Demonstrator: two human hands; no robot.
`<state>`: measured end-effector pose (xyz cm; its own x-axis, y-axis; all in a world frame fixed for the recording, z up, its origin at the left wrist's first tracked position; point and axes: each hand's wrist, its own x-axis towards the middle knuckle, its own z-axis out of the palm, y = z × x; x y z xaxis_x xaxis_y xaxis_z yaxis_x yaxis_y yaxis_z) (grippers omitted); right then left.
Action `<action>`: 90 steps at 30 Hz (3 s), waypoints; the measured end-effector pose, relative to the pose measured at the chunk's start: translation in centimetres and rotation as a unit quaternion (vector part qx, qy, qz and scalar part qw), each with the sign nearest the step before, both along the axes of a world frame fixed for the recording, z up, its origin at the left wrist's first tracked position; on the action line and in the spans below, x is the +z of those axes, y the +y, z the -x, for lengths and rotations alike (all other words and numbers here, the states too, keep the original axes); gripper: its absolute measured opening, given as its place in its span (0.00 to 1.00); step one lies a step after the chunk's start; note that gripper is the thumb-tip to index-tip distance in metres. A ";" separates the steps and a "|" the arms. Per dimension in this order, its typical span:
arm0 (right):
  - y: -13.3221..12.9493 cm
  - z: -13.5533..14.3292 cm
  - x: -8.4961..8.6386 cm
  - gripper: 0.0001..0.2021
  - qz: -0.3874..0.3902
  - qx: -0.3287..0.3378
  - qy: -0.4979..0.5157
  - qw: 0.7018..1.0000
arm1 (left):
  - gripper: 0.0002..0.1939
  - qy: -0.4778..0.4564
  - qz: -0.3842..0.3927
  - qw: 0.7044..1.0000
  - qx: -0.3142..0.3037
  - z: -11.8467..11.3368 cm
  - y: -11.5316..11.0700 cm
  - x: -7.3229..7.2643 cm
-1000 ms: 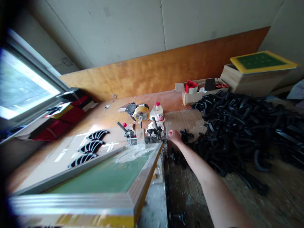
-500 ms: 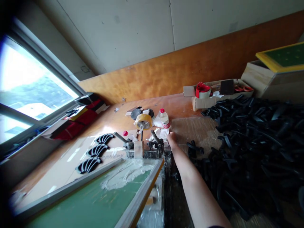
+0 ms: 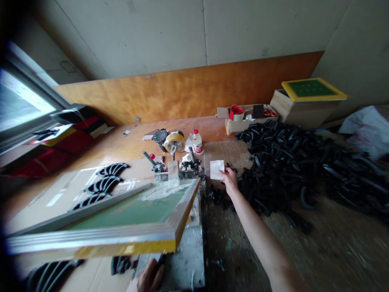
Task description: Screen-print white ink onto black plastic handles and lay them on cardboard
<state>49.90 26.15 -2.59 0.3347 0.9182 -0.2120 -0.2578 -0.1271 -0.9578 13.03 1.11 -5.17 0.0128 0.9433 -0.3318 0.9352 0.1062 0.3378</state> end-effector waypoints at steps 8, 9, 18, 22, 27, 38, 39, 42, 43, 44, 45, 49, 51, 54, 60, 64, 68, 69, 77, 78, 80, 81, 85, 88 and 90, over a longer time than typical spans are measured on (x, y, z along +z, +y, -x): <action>-13.0 4.1 1.8 0.22 0.028 0.052 -0.298 0.953 | 0.11 0.059 -0.028 0.994 -0.091 1.7 0.6 2.5; -14.2 5.1 1.6 0.21 0.036 0.068 -0.311 0.947 | 0.11 0.056 -0.031 0.993 -0.096 1.9 0.7 2.7; -18.8 17.7 -1.3 0.18 0.037 0.350 -0.204 0.914 | 0.17 0.018 -0.047 0.998 -0.035 2.0 0.0 2.3; -17.6 21.3 -1.2 0.19 0.059 0.387 -0.329 0.859 | 0.13 0.026 -0.054 0.998 -0.033 2.1 -0.2 1.8; -16.6 22.5 -1.3 0.23 0.105 0.396 -0.427 0.806 | 0.14 0.007 -0.074 0.997 -0.019 2.2 -0.3 1.2; -16.8 20.0 -1.7 0.21 0.110 0.456 -0.440 0.765 | 0.11 0.017 -0.084 0.996 -0.031 2.2 -0.3 1.4; -16.9 19.6 -1.5 0.20 0.108 0.463 -0.450 0.756 | 0.11 0.019 -0.095 0.995 -0.033 2.2 -0.3 1.3; -17.5 17.5 -1.0 0.16 0.112 0.492 -0.471 0.723 | 0.16 0.025 -0.127 0.991 -0.035 2.2 -0.4 1.2; -17.8 16.7 -0.9 0.16 0.119 0.502 -0.463 0.720 | 0.16 0.026 -0.134 0.990 -0.034 2.2 -0.4 1.2; -18.2 15.8 -0.8 0.16 0.125 0.510 -0.444 0.726 | 0.17 0.027 -0.140 0.989 -0.034 2.2 -0.5 1.1; -18.5 14.9 -0.7 0.16 0.127 0.514 -0.413 0.741 | 0.17 0.028 -0.145 0.989 -0.034 2.2 -0.5 1.1; -19.4 13.6 -0.2 0.14 0.124 0.489 -0.222 0.835 | 0.17 0.029 -0.154 0.987 -0.037 2.2 -0.5 0.9; -19.4 14.7 -0.1 0.15 0.126 0.461 -0.170 0.862 | 0.16 0.031 -0.158 0.986 -0.038 2.2 -0.4 1.0; -18.6 17.8 -0.4 0.15 0.096 0.438 -0.184 0.874 | 0.14 0.034 -0.158 0.986 -0.039 2.2 -0.4 1.0; -16.7 22.6 -0.8 0.12 0.089 0.401 -0.388 0.825 | 0.04 0.040 -0.132 0.989 -0.043 2.3 -0.3 1.0; -16.8 22.0 -0.6 0.14 0.137 0.431 -0.420 0.786 | 0.06 0.028 -0.148 0.987 -0.051 2.3 -0.3 1.1; -17.7 19.5 -0.7 0.13 0.142 0.493 -0.462 0.724 | 0.14 0.022 -0.167 0.985 -0.045 2.3 -0.4 1.1; -18.0 18.9 -0.7 0.13 0.144 0.509 -0.463 0.711 | 0.15 0.024 -0.166 0.985 -0.042 2.3 -0.4 1.0; -16.5 20.7 -0.2 0.17 0.118 0.441 -0.413 0.788 | 0.10 0.029 -0.152 0.987 -0.048 2.3 -0.3 0.9; -16.2 21.4 -0.1 0.18 0.120 0.434 -0.430 0.782 | 0.08 0.029 -0.152 0.987 -0.050 2.3 -0.3 1.0; -16.0 22.2 0.0 0.18 0.123 0.437 -0.462 0.762 | 0.07 0.027 -0.153 0.986 -0.051 2.3 -0.3 1.0; -16.1 22.2 0.1 0.19 0.123 0.442 -0.474 0.752 | 0.08 0.027 -0.155 0.986 -0.051 2.3 -0.3 1.0; -17.2 19.7 0.2 0.15 0.124 0.468 -0.506 0.714 | 0.15 0.032 -0.156 0.986 -0.044 2.3 -0.4 1.1; -18.2 16.7 0.8 0.07 0.132 0.483 -0.460 0.734 | 0.17 0.033 -0.154 0.987 -0.037 2.2 -0.5 1.2; -18.8 15.1 1.2 0.10 0.121 0.479 -0.380 0.782 | 0.17 0.026 -0.153 0.987 -0.035 2.2 -0.5 1.2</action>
